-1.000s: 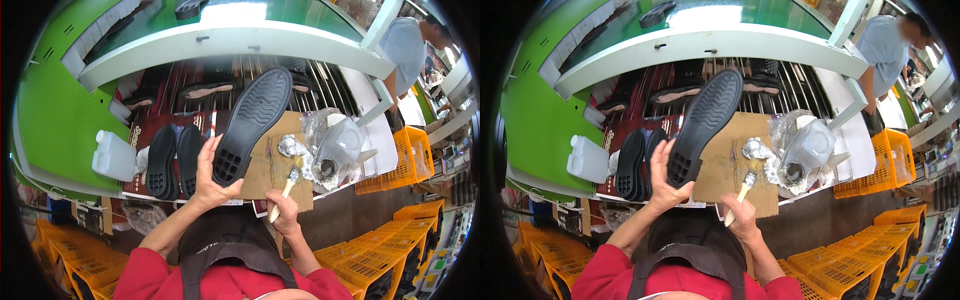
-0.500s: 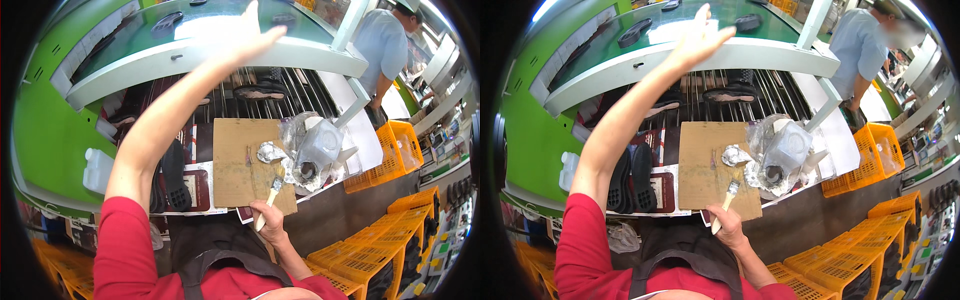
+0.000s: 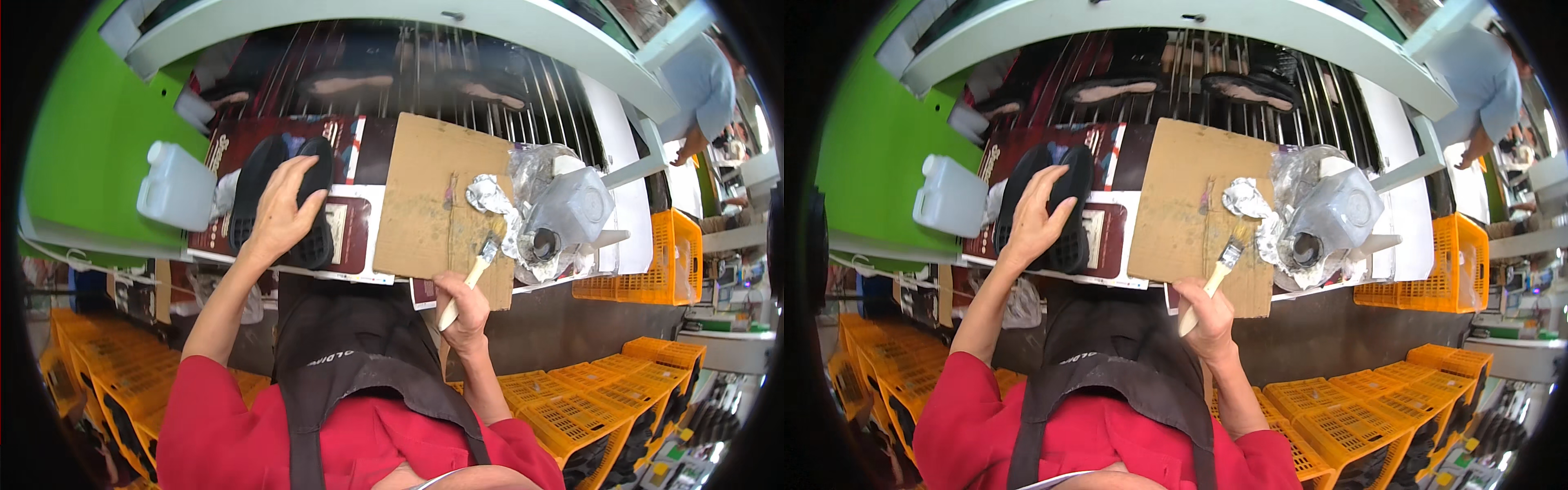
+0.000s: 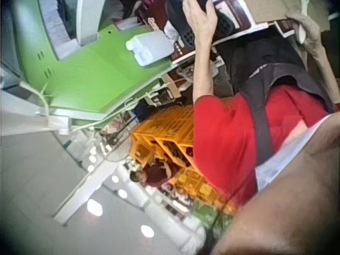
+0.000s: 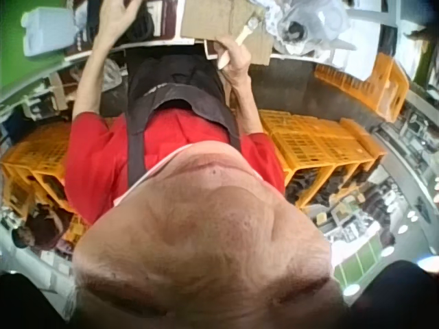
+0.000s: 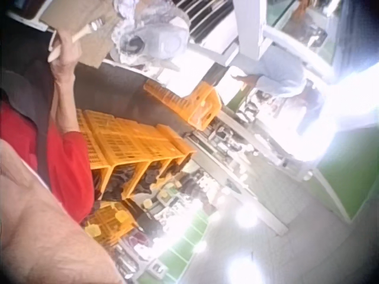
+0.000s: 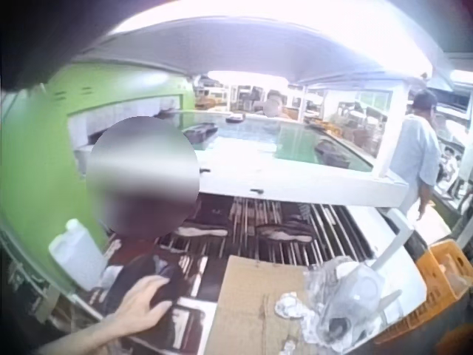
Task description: The person applies adhesive onto shoe soles using a brush and places the coated shoe soles onto a conveyor belt.
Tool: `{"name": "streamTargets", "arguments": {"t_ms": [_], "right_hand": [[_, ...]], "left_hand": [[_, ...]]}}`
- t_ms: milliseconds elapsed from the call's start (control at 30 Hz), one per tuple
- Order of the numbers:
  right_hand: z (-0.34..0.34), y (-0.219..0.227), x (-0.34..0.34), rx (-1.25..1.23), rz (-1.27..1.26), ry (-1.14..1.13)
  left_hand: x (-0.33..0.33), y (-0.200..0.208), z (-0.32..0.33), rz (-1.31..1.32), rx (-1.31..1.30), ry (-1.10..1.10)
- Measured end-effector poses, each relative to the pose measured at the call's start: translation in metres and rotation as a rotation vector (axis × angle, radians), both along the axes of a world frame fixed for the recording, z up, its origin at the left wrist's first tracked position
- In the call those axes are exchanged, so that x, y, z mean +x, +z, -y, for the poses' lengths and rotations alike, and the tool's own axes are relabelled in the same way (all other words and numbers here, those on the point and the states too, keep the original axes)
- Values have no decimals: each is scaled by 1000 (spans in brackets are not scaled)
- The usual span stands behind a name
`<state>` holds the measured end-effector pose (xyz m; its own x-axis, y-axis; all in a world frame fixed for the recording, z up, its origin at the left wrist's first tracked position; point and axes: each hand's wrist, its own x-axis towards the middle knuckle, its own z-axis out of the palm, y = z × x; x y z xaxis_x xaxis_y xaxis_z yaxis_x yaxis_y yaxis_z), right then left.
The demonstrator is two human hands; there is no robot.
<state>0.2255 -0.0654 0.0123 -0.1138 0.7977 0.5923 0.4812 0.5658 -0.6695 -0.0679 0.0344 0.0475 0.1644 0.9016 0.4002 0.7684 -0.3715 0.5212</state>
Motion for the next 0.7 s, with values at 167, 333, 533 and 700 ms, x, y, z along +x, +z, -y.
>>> {"name": "streamTargets", "arguments": {"t_ms": [167,333,533,700], "right_hand": [[-38,42,14,148,169,61],[-155,134,38,553,345,-124],[-311,240,82,363,747,-667],[-406,239,124,-33,763,-838]], "left_hand": [[-37,-42,53,-108,-34,133],[-27,-45,61,-245,36,144],[-23,-48,55,-275,2,157],[-21,-49,48,-273,13,175]]}}
